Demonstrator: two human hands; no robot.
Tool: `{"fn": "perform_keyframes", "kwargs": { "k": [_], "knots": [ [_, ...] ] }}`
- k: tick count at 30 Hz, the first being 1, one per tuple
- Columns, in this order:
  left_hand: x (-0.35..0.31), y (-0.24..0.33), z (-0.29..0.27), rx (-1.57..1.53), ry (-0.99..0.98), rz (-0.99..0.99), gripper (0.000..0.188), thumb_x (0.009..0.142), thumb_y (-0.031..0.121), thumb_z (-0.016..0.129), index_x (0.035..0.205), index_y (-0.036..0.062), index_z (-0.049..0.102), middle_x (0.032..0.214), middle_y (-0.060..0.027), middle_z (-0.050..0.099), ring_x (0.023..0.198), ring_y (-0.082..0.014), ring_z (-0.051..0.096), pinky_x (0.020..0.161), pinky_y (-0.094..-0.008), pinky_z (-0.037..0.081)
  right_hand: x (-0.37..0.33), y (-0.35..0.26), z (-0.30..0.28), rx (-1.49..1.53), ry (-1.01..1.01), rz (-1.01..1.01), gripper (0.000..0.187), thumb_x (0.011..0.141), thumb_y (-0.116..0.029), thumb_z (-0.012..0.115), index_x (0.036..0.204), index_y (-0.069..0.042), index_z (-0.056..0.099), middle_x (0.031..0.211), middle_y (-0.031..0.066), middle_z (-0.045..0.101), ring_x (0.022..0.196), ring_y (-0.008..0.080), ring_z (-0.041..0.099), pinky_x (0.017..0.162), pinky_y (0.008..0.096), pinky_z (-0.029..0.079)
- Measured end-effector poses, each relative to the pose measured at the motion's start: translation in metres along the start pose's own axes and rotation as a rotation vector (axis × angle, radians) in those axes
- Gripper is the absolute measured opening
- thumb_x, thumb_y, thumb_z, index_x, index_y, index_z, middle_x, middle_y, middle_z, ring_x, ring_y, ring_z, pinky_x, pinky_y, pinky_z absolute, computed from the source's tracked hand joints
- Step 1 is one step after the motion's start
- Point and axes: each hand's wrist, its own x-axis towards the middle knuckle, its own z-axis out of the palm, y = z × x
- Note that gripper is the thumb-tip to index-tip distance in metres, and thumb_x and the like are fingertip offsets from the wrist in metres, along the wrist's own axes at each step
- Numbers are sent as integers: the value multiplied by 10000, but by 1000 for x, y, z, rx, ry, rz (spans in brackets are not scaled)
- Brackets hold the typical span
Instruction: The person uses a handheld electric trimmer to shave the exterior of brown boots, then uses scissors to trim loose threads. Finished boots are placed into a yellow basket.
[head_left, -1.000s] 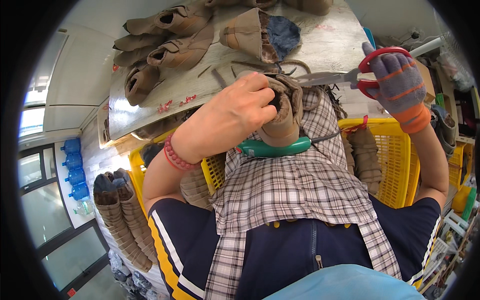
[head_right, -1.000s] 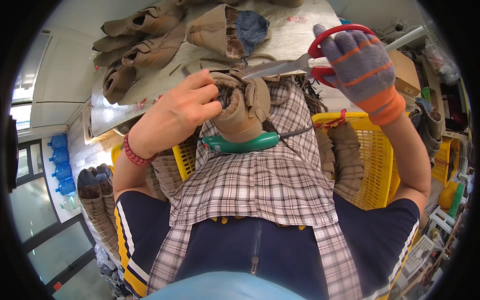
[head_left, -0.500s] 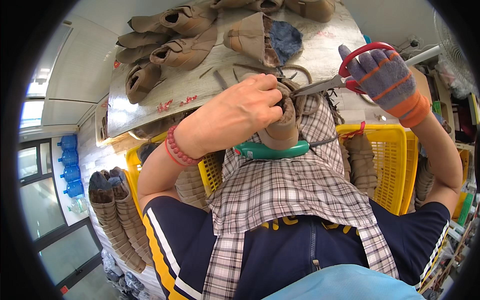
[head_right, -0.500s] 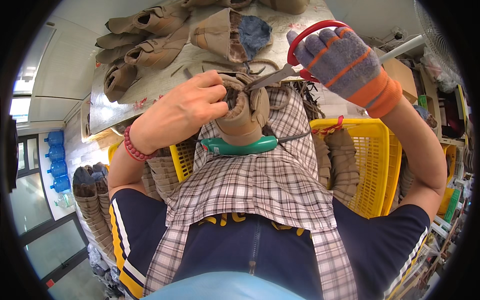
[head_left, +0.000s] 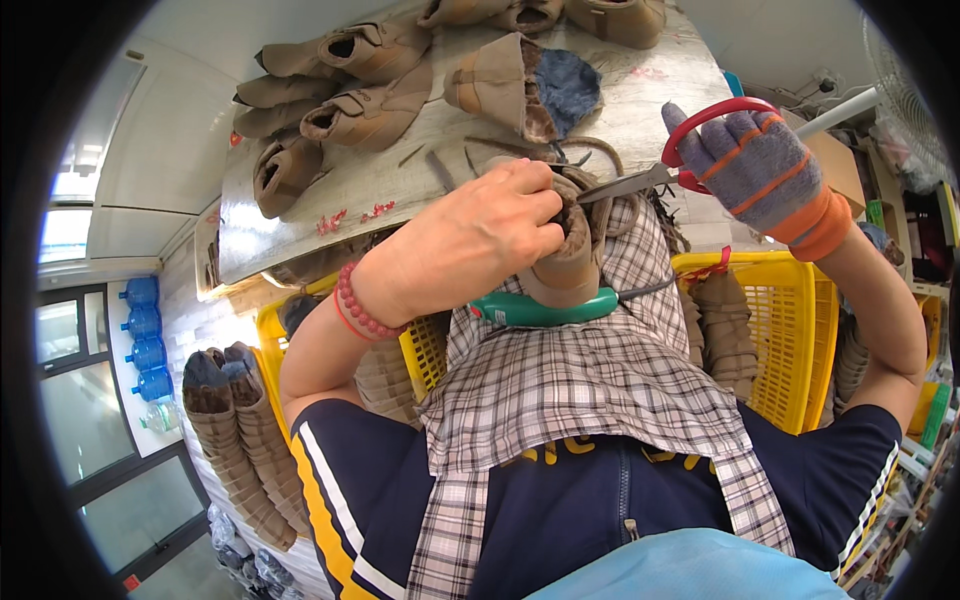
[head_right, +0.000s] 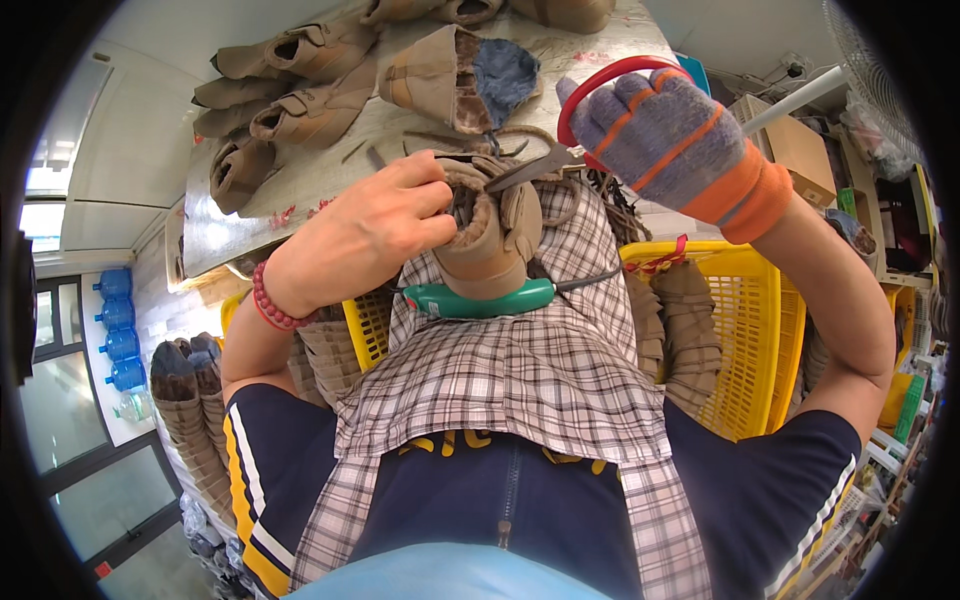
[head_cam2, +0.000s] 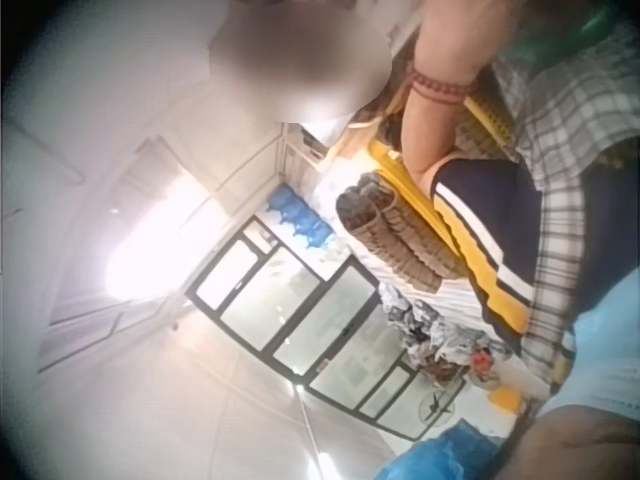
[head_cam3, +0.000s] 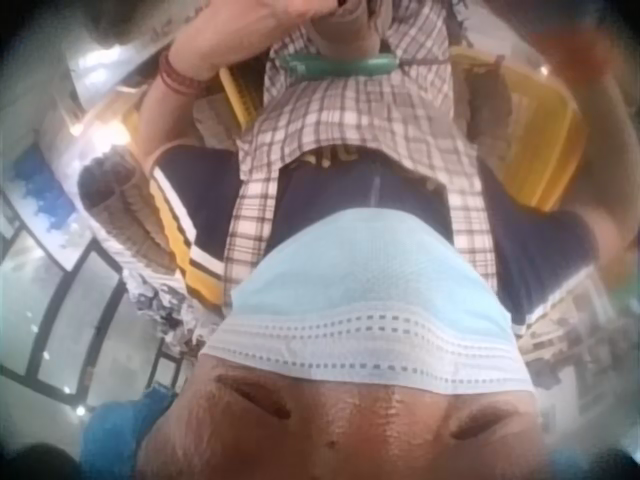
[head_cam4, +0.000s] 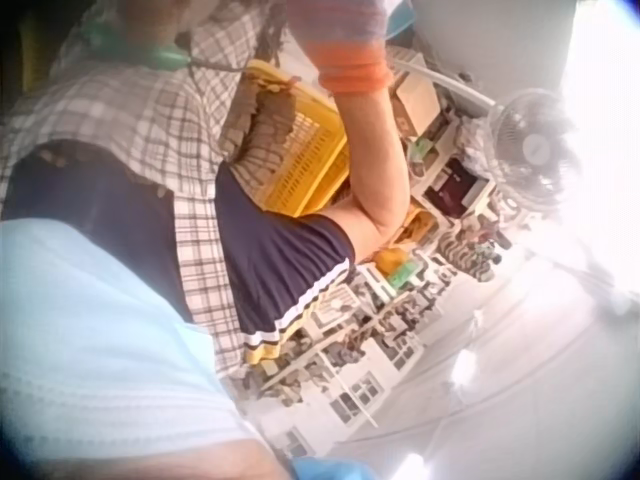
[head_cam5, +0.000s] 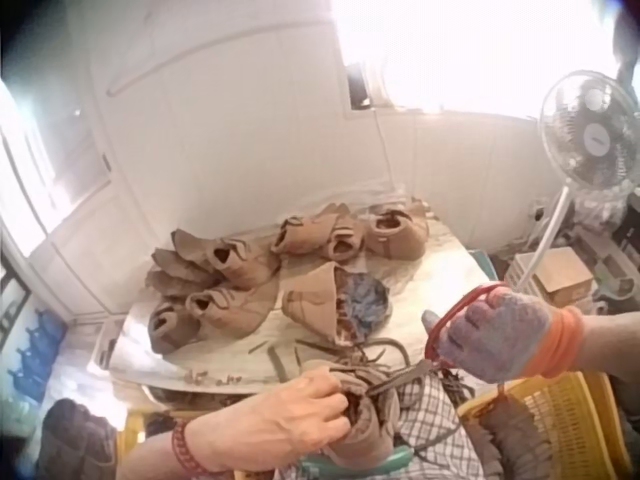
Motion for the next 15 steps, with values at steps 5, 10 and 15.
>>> {"fn": "perform_keyframes", "kwargs": {
  "k": [5, 10, 15],
  "knots": [
    [-1, 2, -3, -16, -21, -22, 150, 606, -22, 597, 702, 24, 491, 770, -72, 481, 895, -262, 494, 779, -331, 454, -2, 5, -14, 64, -200, 86, 486, 800, -363, 607, 1178, -61, 555, 929, 21, 586, 833, 175, 581, 691, 331, 462],
    [-8, 3, -3, 0, -10, -46, 142, 622, -10, 596, 707, 21, 486, 776, -76, 482, 904, -265, 494, 802, -337, 448, -19, 23, 2, 210, 37, 376, 546, 690, -371, 746, 1112, -74, 569, 956, 67, 592, 900, 253, 573, 771, 378, 454],
    [-16, 6, -9, -3, 7, -82, 136, 641, -30, 581, 748, 12, 507, 786, -79, 483, 910, -265, 508, 944, -378, 443, -45, 6, 46, 374, -115, 699, 414, 726, -363, 735, 1038, -118, 620, 982, 76, 619, 932, 282, 593, 784, 393, 481]
  ]
}}
